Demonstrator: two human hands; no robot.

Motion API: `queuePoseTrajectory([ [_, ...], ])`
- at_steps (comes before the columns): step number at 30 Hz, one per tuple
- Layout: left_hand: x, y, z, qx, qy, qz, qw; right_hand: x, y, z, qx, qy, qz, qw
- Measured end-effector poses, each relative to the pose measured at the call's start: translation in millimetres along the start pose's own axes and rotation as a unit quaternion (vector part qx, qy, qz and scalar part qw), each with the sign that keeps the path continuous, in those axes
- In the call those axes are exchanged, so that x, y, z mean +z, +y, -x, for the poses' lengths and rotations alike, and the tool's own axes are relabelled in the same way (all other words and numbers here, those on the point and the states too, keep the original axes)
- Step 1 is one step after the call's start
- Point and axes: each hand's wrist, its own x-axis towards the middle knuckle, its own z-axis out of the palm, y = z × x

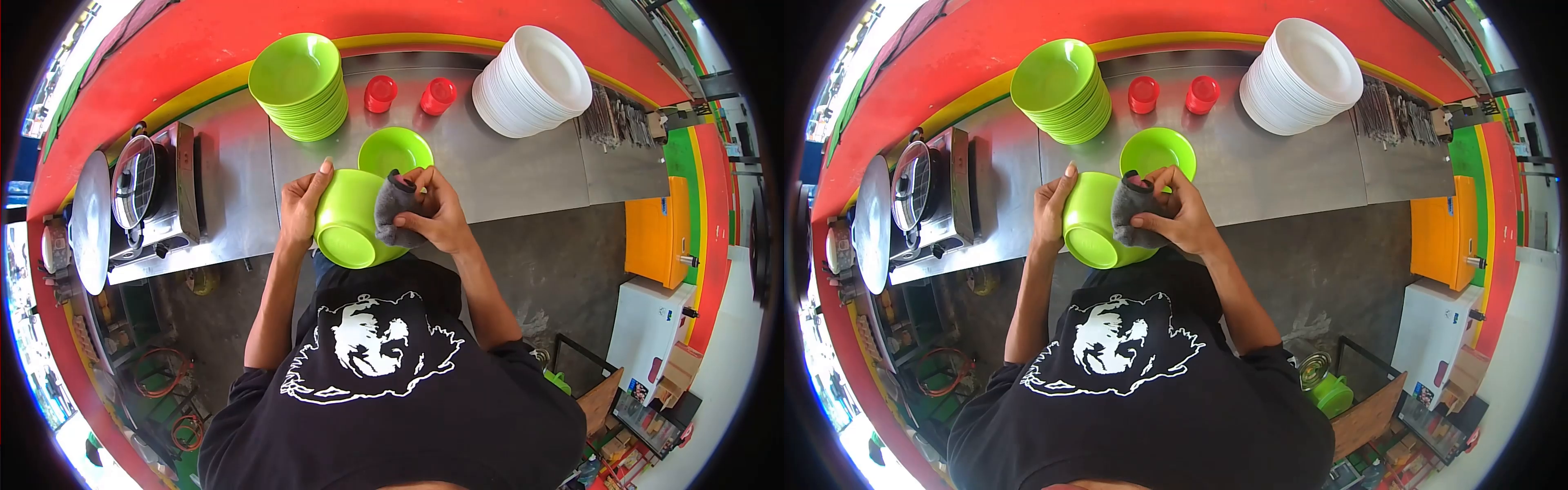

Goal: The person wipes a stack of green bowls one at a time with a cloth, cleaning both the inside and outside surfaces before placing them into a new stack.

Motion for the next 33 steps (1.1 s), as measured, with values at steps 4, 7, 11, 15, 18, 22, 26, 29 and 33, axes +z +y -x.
queuePoseTrajectory([
  [4, 2.7, 13.6, 2.3, 0.045, -0.002, -0.095, 0.994, 3.0, -1.6, -9.4, 0.076, -0.005, 0.079, 0.994],
  [7, 6.9, 16.8, 5.4, 0.079, 0.003, -0.186, 0.979, 14.6, -1.5, -14.6, 0.065, 0.022, 0.191, 0.979],
  [11, 13.7, 22.9, 11.8, 0.112, 0.037, -0.203, 0.972, 32.3, -2.4, -24.3, 0.054, 0.126, 0.288, 0.948],
  [15, 8.3, 18.3, 10.4, 0.107, 0.075, -0.124, 0.984, 41.2, 8.7, -16.7, -0.022, 0.181, 0.203, 0.962],
  [18, 14.9, 16.9, 7.9, 0.070, 0.140, 0.047, 0.987, 44.0, 28.3, -8.7, -0.058, 0.243, 0.086, 0.964],
  [22, 30.4, 9.6, 12.3, 0.032, 0.194, 0.247, 0.949, 57.3, 48.9, -4.0, -0.110, 0.327, 0.005, 0.939],
  [26, 45.0, 4.7, 13.9, -0.001, 0.234, 0.339, 0.911, 70.3, 62.1, -2.7, -0.113, 0.402, -0.031, 0.908],
  [29, 35.0, -7.7, 12.2, 0.023, 0.209, 0.257, 0.943, 62.8, 61.7, -4.9, -0.082, 0.374, -0.058, 0.922],
  [33, 2.7, -5.8, 11.0, 0.005, 0.161, 0.077, 0.984, 35.8, 55.2, -0.9, -0.007, 0.267, -0.024, 0.963],
])
